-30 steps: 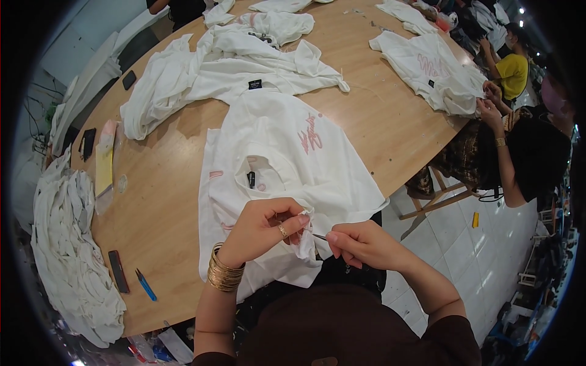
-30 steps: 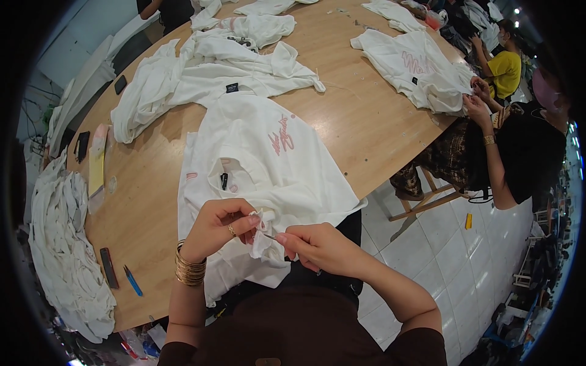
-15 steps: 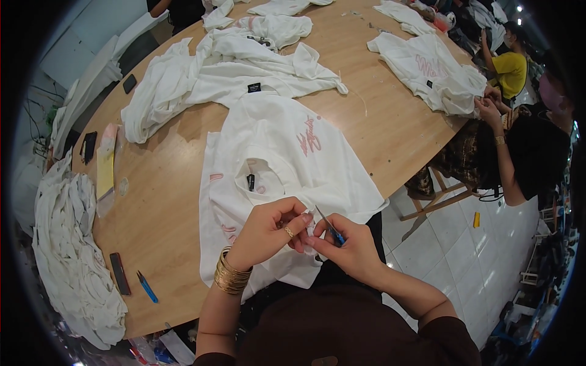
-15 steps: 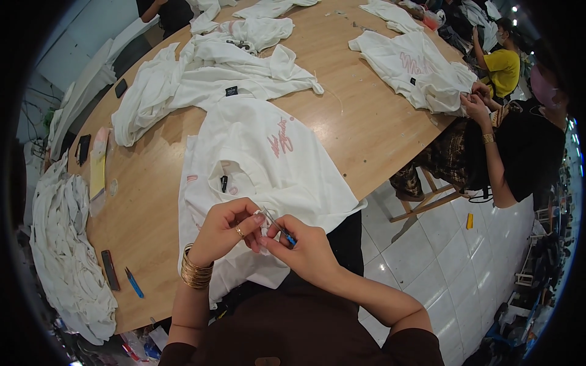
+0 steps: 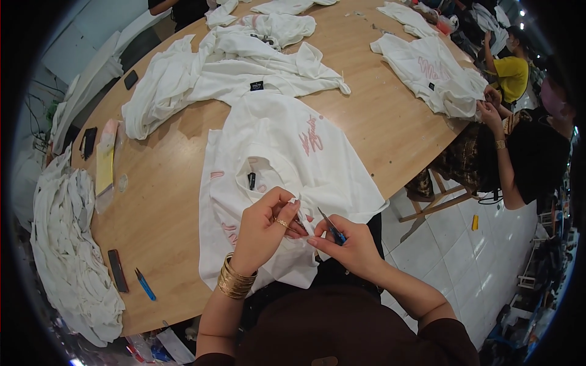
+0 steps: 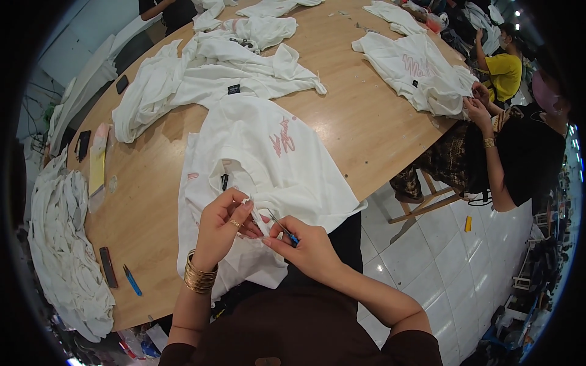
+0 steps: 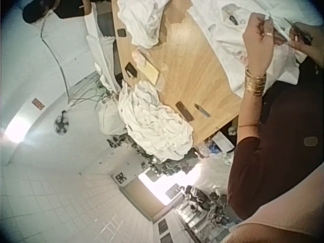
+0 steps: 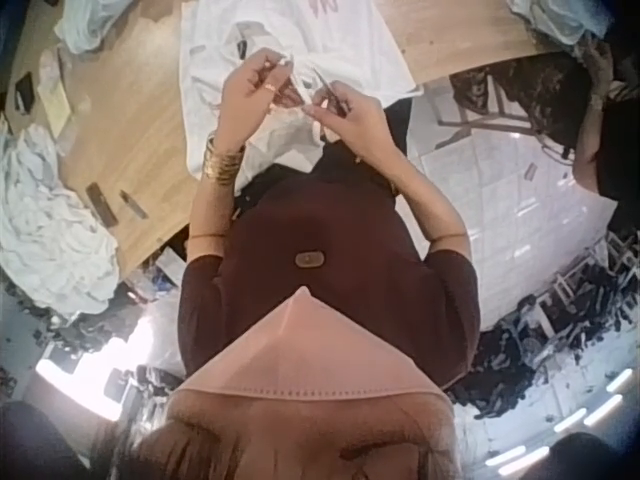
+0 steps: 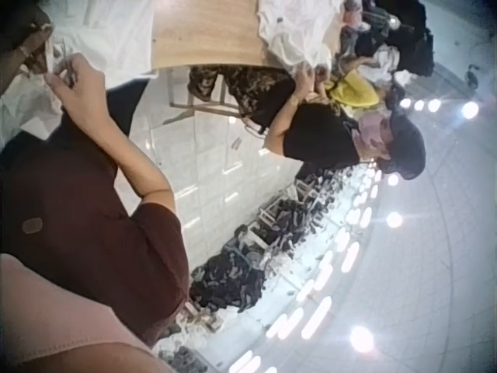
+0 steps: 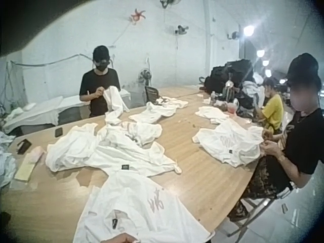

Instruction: Trimming loose thread ends from white t-shirts using a pair of thread snips.

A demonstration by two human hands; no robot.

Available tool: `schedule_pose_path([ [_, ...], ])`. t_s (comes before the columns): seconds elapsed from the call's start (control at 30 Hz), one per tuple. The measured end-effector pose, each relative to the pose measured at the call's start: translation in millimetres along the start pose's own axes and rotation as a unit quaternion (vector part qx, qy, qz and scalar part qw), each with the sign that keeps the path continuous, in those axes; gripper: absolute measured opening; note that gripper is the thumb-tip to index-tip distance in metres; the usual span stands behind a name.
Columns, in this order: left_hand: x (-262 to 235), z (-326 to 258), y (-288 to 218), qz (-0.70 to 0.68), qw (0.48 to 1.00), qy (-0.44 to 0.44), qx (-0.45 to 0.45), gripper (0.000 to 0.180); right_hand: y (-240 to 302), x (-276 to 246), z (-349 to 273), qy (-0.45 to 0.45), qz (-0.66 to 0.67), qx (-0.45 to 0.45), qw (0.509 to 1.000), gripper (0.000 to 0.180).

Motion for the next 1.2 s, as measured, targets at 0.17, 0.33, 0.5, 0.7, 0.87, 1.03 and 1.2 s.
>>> schedule_pose_path([
  [0.17,2,-6,-3,0.062,0.997,0.034,0.031,0.009,13,-29,3,0.053,-0.059,-0.037,0.996,0.029],
  [0.33,3,-6,-2,0.097,0.992,0.062,0.051,0.007,21,-40,4,0.202,-0.19,-0.055,0.959,0.03],
  [0.5,6,-9,-3,0.122,0.988,0.082,0.052,0.007,17,-37,6,0.236,-0.166,-0.035,0.957,0.032],
  [0.7,8,-11,-5,0.131,0.984,0.11,0.048,0.006,21,-36,8,0.265,-0.17,-0.026,0.949,0.036],
  [0.87,8,-11,-5,0.133,0.982,0.124,0.046,0.007,23,-36,9,0.275,-0.171,-0.022,0.946,0.038],
  [1.03,6,-11,-5,0.122,0.983,0.125,0.053,0.004,23,-33,9,0.271,-0.137,-0.034,0.952,0.039],
  [1.2,4,-12,-5,0.122,0.982,0.123,0.069,0.004,15,-25,9,0.264,-0.068,-0.001,0.962,0.039],
])
Point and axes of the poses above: each hand's wrist, its own z-axis towards the middle knuckle, its own x-axis out of the palm, y = z × x, the point moved 5 cm from there along z, towards the middle knuckle, and after that the axes turned 13 degrees about -z, right-handed, at the moved point
